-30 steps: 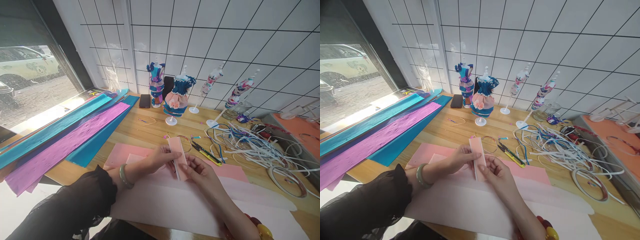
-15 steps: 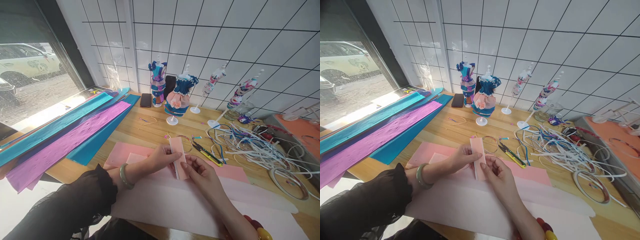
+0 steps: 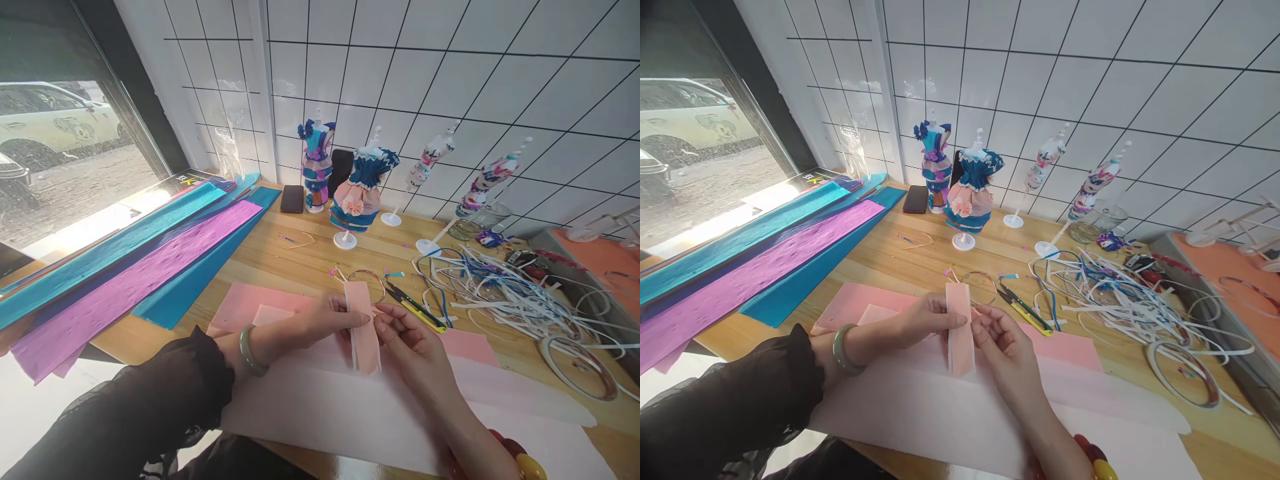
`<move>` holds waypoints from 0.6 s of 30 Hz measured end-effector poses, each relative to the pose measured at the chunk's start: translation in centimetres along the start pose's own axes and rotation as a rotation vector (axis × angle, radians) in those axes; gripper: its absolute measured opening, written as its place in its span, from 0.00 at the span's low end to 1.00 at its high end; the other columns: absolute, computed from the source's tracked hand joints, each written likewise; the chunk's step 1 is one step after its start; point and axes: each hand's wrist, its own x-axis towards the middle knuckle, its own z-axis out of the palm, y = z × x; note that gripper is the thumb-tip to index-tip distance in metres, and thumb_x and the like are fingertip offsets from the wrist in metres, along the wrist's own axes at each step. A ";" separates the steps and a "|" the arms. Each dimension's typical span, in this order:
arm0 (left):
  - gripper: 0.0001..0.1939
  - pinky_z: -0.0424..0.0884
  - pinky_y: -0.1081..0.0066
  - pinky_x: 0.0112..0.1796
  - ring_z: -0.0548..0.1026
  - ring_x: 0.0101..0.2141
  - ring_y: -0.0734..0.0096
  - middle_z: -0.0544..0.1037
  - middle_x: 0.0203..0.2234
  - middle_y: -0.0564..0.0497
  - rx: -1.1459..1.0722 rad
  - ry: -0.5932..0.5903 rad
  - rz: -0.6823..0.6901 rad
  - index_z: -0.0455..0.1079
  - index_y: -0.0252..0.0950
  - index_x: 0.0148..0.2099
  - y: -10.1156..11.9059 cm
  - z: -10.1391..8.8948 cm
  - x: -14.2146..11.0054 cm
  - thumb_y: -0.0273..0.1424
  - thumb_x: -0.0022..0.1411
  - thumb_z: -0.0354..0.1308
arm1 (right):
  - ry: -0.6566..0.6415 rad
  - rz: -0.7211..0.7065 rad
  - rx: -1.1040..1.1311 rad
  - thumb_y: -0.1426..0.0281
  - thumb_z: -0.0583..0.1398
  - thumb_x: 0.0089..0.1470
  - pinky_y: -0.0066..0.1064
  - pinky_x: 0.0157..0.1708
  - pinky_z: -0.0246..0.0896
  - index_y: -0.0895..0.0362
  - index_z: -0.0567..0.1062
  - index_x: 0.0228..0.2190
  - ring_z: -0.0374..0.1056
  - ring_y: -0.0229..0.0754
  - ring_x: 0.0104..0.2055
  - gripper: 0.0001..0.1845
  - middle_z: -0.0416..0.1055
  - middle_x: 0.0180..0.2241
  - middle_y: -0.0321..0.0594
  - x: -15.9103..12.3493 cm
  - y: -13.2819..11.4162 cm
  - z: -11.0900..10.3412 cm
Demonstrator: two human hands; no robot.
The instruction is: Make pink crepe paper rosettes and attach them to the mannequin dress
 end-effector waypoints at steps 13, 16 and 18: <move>0.16 0.69 0.68 0.31 0.73 0.28 0.67 0.75 0.26 0.44 -0.194 0.138 0.066 0.72 0.27 0.31 0.2 0.1 0.3 0.38 0.50 0.60 | -0.014 -0.149 -0.257 0.65 0.60 0.49 0.28 0.33 0.65 0.53 0.67 0.43 0.65 0.38 0.36 0.18 0.68 0.37 0.40 -0.6 0.4 -0.1; 0.16 0.69 0.68 0.31 0.74 0.28 0.67 0.75 0.26 0.44 -0.176 0.136 0.077 0.72 0.27 0.31 0.1 0.2 0.3 0.38 0.50 0.60 | 0.009 -0.151 -0.250 0.66 0.59 0.49 0.27 0.32 0.66 0.53 0.67 0.43 0.65 0.37 0.34 0.17 0.67 0.34 0.39 -0.4 0.6 0.0; 0.16 0.69 0.68 0.30 0.74 0.27 0.67 0.76 0.26 0.44 -0.149 0.123 0.077 0.73 0.26 0.32 0.1 0.3 0.3 0.38 0.50 0.60 | 0.035 -0.158 -0.264 0.66 0.59 0.49 0.27 0.30 0.66 0.54 0.68 0.42 0.65 0.36 0.32 0.16 0.67 0.32 0.39 -0.4 0.6 0.0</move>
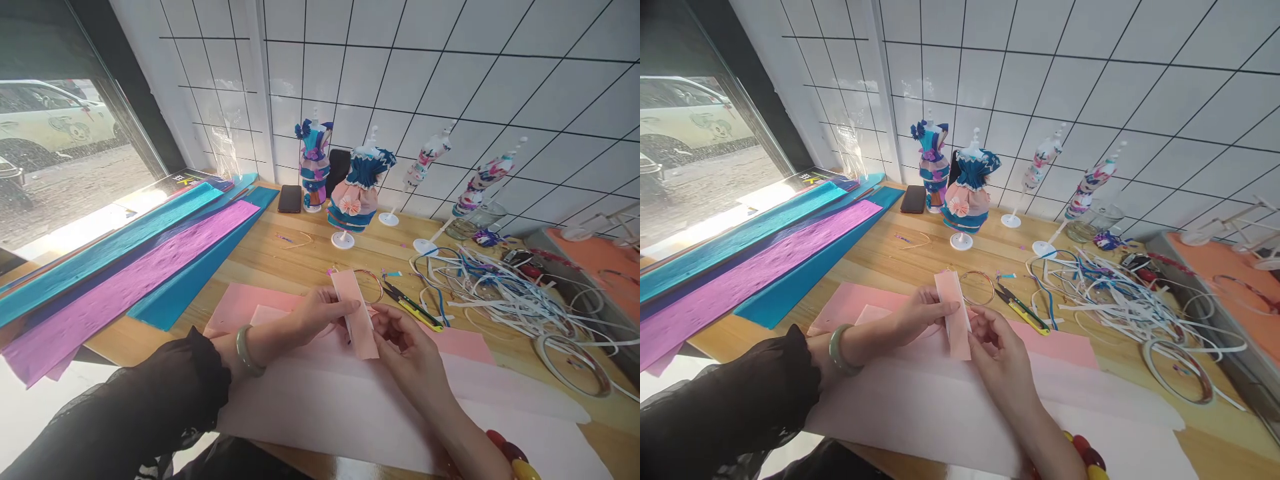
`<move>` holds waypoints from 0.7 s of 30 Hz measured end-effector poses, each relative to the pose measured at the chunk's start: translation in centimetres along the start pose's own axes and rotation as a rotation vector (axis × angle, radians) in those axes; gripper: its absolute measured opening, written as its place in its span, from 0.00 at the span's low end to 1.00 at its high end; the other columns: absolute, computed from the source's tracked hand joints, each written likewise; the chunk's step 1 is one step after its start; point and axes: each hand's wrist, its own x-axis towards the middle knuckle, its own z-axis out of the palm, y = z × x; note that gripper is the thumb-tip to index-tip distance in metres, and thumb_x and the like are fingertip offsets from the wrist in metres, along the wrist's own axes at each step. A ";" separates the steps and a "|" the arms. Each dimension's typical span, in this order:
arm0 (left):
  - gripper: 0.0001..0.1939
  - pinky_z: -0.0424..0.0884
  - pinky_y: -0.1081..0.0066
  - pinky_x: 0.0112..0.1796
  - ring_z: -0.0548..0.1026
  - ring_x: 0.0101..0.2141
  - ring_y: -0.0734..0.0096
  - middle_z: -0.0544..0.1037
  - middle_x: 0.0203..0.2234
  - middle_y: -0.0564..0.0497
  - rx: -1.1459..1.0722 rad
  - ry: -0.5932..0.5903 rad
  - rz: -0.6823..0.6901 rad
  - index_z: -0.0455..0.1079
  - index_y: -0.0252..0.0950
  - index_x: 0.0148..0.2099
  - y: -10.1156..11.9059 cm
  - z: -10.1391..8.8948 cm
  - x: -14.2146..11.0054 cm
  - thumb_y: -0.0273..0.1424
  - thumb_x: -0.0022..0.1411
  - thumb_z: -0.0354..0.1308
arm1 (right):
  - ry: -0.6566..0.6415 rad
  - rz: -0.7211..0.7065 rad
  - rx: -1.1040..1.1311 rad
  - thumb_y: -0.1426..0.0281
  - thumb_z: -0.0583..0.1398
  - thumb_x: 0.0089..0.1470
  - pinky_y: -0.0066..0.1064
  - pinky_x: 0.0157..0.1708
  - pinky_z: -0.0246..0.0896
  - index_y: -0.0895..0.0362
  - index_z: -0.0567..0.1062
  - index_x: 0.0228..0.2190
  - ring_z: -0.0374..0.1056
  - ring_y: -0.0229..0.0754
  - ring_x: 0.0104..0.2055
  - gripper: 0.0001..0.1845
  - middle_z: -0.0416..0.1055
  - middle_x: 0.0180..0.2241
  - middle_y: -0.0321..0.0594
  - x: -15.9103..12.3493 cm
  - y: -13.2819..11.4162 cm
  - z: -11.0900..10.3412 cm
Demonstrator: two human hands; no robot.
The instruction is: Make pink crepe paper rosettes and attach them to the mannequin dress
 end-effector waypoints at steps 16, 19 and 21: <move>0.16 0.69 0.71 0.30 0.75 0.29 0.66 0.77 0.28 0.45 0.284 0.018 0.056 0.73 0.29 0.33 -1.0 -0.2 -0.1 0.39 0.56 0.55 | 0.101 -0.617 -0.739 0.73 0.54 0.55 0.33 0.33 0.67 0.55 0.66 0.42 0.70 0.41 0.34 0.11 0.73 0.33 0.41 0.3 0.1 -0.7; 0.17 0.67 0.74 0.28 0.73 0.27 0.69 0.76 0.25 0.47 0.362 0.047 0.075 0.73 0.29 0.31 -1.0 -0.1 -0.2 0.39 0.56 0.54 | 0.114 -0.679 -0.810 0.73 0.53 0.55 0.33 0.32 0.67 0.56 0.66 0.42 0.71 0.42 0.34 0.11 0.74 0.33 0.43 0.5 0.4 -0.7; 0.17 0.67 0.74 0.27 0.73 0.25 0.70 0.75 0.24 0.48 0.376 0.047 0.079 0.73 0.29 0.31 -1.0 -0.1 -0.2 0.40 0.56 0.54 | 0.124 -0.700 -0.836 0.73 0.53 0.55 0.34 0.33 0.67 0.57 0.66 0.43 0.72 0.43 0.34 0.12 0.75 0.34 0.44 0.5 0.6 -0.7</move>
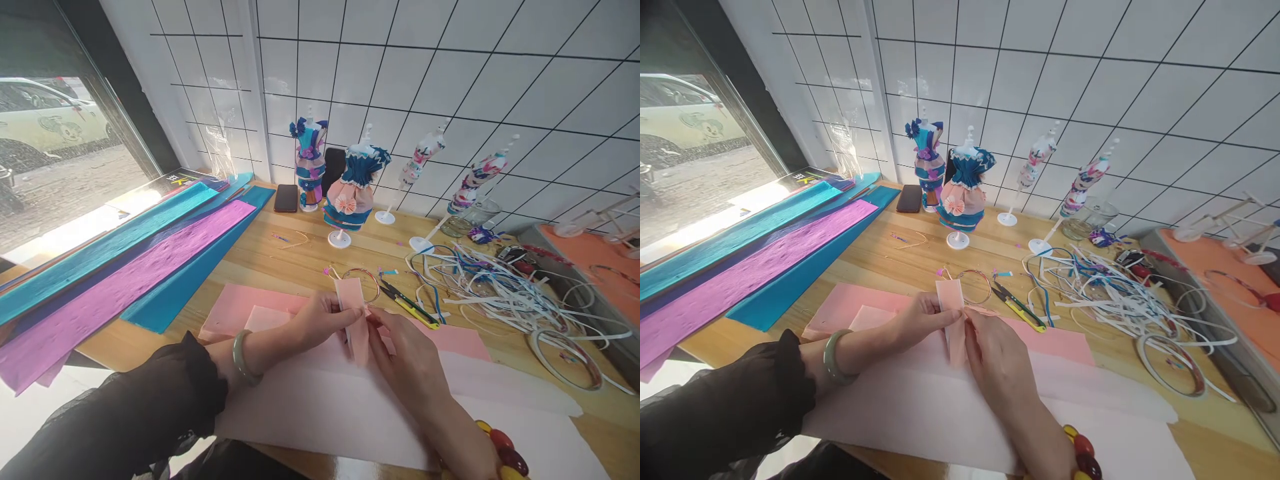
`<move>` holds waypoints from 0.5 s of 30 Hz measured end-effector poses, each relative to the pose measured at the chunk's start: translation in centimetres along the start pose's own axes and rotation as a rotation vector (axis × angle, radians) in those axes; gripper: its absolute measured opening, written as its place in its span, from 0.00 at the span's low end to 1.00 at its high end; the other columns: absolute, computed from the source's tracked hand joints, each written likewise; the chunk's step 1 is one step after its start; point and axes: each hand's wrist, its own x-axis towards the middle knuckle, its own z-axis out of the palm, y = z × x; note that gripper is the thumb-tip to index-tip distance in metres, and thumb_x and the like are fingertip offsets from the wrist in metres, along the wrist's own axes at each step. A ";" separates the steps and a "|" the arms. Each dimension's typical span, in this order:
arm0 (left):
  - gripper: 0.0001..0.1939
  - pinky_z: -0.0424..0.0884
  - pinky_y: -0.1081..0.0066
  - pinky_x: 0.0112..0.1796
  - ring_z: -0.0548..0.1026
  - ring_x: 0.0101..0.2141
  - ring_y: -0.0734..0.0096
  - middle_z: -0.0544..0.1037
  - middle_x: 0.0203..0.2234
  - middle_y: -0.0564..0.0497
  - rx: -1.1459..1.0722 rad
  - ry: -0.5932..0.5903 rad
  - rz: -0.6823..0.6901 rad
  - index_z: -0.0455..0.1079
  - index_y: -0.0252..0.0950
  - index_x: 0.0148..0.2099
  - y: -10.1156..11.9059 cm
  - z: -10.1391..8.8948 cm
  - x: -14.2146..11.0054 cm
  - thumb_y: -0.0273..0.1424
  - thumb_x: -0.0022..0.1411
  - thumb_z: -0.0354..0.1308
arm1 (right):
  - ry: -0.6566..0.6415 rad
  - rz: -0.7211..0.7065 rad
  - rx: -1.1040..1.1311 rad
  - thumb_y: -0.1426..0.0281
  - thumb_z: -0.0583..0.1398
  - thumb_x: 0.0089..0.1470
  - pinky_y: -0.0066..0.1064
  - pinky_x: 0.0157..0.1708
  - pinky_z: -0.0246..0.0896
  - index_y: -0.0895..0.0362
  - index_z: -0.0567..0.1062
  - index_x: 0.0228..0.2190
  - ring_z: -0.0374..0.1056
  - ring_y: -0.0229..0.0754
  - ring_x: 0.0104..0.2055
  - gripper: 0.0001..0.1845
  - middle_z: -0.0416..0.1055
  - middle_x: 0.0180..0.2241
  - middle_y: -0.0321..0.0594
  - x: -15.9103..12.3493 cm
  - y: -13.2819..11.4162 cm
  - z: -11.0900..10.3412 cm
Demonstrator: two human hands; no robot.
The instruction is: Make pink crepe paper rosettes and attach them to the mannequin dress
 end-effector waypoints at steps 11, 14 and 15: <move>0.17 0.67 0.73 0.29 0.73 0.28 0.68 0.76 0.27 0.46 -0.022 -0.007 -0.019 0.73 0.28 0.33 0.1 0.1 0.1 0.39 0.55 0.54 | -0.028 0.000 0.021 0.75 0.52 0.55 0.35 0.34 0.68 0.57 0.66 0.44 0.72 0.44 0.36 0.14 0.75 0.37 0.45 -0.1 -0.1 -0.1; 0.17 0.68 0.72 0.29 0.74 0.28 0.68 0.76 0.26 0.46 -0.019 -0.008 -0.020 0.73 0.28 0.32 0.4 0.1 0.0 0.39 0.56 0.54 | -0.049 0.043 0.078 0.75 0.53 0.54 0.36 0.37 0.68 0.55 0.65 0.45 0.71 0.44 0.38 0.15 0.74 0.39 0.45 -0.3 0.1 0.0; 0.17 0.68 0.72 0.28 0.74 0.27 0.68 0.76 0.25 0.46 -0.014 -0.008 -0.020 0.73 0.28 0.31 0.4 0.1 0.0 0.39 0.56 0.54 | -0.051 0.070 0.105 0.75 0.53 0.54 0.37 0.37 0.68 0.55 0.65 0.45 0.71 0.44 0.39 0.15 0.74 0.39 0.45 -0.4 0.1 0.0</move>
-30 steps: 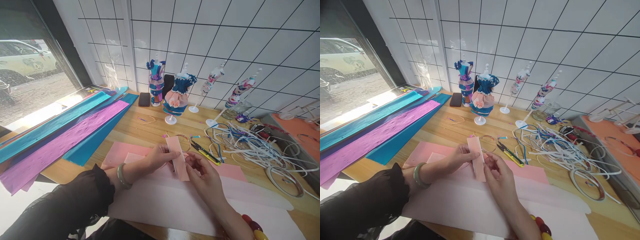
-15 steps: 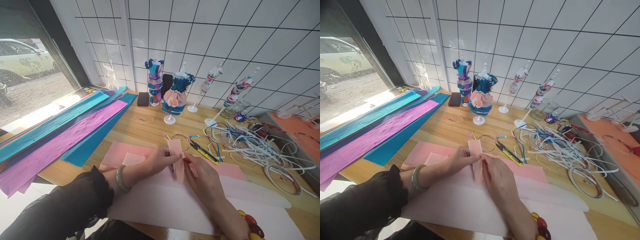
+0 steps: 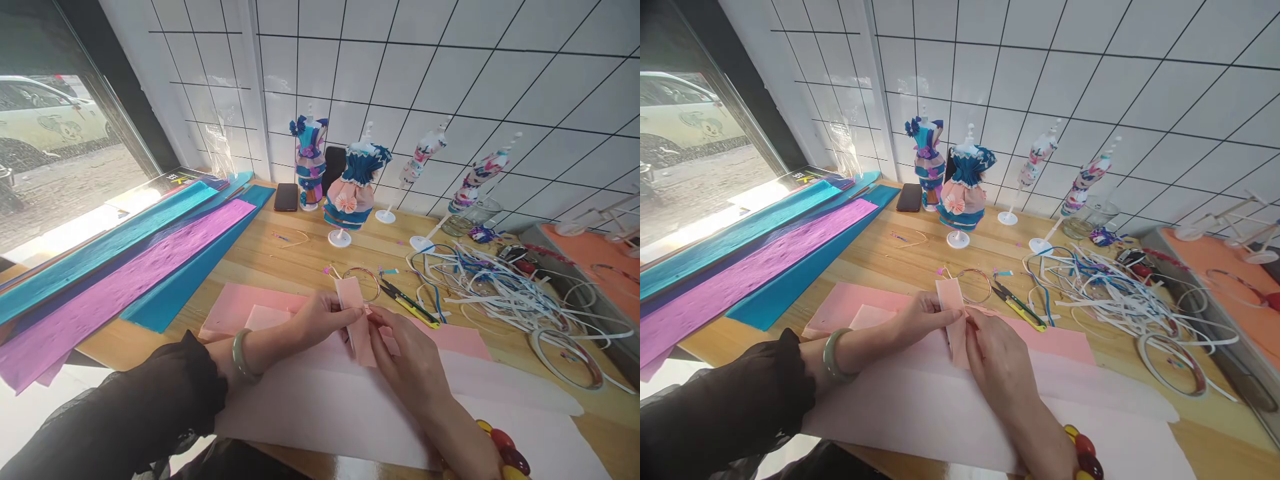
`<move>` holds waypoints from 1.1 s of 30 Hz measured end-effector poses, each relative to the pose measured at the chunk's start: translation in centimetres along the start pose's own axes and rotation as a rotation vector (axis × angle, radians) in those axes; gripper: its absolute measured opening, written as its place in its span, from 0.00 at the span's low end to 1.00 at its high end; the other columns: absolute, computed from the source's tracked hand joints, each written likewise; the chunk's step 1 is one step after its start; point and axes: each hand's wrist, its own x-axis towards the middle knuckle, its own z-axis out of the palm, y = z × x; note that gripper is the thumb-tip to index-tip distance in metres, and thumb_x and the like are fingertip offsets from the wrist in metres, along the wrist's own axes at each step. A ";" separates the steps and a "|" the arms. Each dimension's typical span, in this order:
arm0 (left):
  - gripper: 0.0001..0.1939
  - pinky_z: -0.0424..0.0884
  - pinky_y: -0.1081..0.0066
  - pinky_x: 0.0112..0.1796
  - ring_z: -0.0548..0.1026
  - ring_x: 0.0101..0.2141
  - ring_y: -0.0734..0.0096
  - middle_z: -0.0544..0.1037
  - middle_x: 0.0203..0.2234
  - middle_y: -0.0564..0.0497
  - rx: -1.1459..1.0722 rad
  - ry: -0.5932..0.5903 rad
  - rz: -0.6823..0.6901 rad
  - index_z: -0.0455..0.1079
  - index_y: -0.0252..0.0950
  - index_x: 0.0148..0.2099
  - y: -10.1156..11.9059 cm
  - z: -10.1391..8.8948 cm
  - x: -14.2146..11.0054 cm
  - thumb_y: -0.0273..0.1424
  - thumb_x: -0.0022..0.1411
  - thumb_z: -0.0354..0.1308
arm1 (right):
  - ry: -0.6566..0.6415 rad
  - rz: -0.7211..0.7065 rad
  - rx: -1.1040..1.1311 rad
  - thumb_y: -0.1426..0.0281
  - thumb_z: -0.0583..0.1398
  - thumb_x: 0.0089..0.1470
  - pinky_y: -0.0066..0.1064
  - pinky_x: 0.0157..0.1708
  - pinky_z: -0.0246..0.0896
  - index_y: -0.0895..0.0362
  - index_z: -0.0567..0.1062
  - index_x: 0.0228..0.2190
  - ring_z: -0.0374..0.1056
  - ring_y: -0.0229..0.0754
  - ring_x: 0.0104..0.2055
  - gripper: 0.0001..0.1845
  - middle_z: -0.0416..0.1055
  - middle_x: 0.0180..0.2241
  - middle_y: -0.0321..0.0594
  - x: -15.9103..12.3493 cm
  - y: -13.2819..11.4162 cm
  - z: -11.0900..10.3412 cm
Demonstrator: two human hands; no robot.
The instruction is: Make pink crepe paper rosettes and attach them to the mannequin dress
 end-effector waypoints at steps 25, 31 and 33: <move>0.16 0.68 0.72 0.33 0.74 0.32 0.67 0.77 0.31 0.46 -0.115 -0.038 -0.042 0.73 0.30 0.35 -0.7 -0.4 0.3 0.39 0.55 0.55 | 0.010 0.536 0.694 0.69 0.58 0.48 0.32 0.34 0.68 0.54 0.78 0.31 0.70 0.41 0.36 0.09 0.75 0.33 0.41 1.0 -0.9 -0.5; 0.16 0.67 0.73 0.33 0.74 0.31 0.68 0.76 0.29 0.47 -0.115 -0.034 -0.045 0.72 0.30 0.33 -0.7 -0.4 0.4 0.40 0.54 0.55 | 0.013 0.602 0.720 0.66 0.63 0.45 0.37 0.39 0.68 0.54 0.79 0.29 0.71 0.46 0.41 0.08 0.76 0.36 0.43 1.1 -1.2 -0.4; 0.15 0.65 0.75 0.30 0.73 0.29 0.71 0.76 0.27 0.49 -0.094 -0.023 -0.023 0.71 0.30 0.30 -0.7 -0.4 0.4 0.39 0.54 0.56 | 0.009 0.639 0.711 0.65 0.64 0.43 0.36 0.36 0.69 0.56 0.79 0.29 0.71 0.45 0.38 0.09 0.76 0.35 0.44 1.0 -1.1 -0.2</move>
